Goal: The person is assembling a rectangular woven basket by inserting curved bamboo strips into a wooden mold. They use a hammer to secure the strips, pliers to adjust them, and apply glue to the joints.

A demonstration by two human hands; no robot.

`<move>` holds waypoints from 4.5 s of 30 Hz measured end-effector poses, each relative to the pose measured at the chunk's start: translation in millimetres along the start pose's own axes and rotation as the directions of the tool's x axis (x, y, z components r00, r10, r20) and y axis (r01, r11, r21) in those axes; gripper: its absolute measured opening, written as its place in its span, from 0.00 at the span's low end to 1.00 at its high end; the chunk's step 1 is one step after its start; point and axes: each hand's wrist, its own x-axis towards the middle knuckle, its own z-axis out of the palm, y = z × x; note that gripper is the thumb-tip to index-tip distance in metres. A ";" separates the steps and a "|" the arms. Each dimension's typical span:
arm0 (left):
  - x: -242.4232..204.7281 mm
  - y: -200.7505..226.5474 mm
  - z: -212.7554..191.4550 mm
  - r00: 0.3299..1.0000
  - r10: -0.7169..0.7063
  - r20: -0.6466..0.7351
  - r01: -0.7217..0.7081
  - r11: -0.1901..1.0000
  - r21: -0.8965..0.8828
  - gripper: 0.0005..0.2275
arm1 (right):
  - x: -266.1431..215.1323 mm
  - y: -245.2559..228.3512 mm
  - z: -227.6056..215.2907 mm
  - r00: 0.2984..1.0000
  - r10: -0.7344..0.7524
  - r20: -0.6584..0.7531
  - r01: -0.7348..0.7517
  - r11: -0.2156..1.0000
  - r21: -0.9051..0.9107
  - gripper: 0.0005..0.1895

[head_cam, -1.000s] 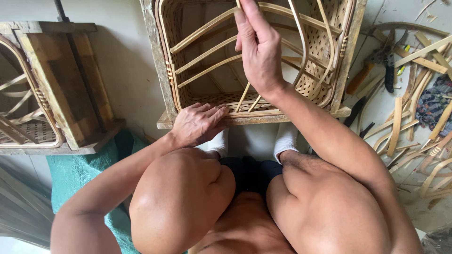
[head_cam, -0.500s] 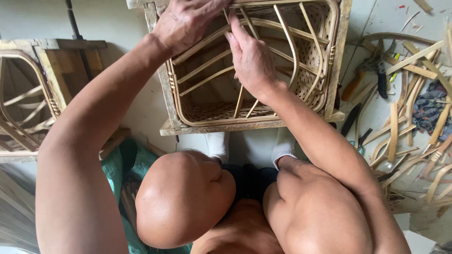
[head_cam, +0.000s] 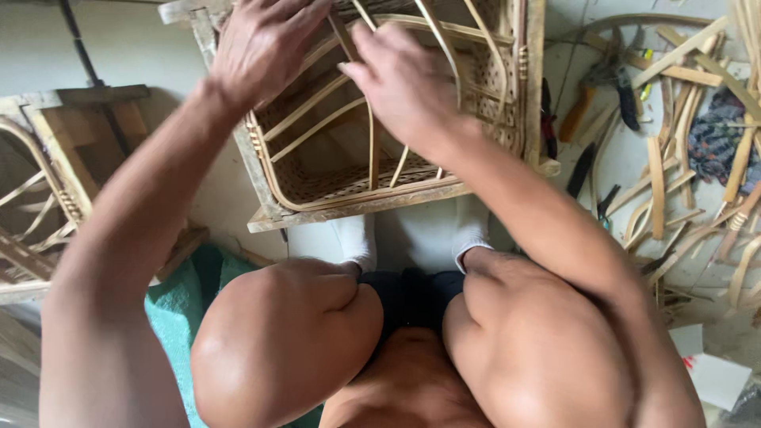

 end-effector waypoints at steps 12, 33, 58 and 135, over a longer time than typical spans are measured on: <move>-60.8 119.5 20.0 0.358 -0.267 0.895 0.930 0.181 -0.319 0.18 | -211.6 135.5 -183.6 0.721 0.649 -0.244 -0.658 0.751 0.056 0.08; -33.7 104.8 51.6 0.049 -0.097 0.994 0.932 0.361 -0.011 0.21 | -309.9 266.4 -63.1 0.562 0.821 0.106 -0.809 0.571 -0.136 0.18; -33.6 108.4 54.2 0.116 -0.111 0.987 0.918 0.391 -0.064 0.15 | -41.5 -36.5 -135.5 0.577 -0.085 0.812 0.728 0.505 -0.464 0.24; -117.0 168.8 9.7 0.915 -0.241 0.324 0.329 0.910 -0.254 0.19 | -343.6 209.8 -143.0 0.586 0.760 -0.282 -0.779 0.624 0.063 0.15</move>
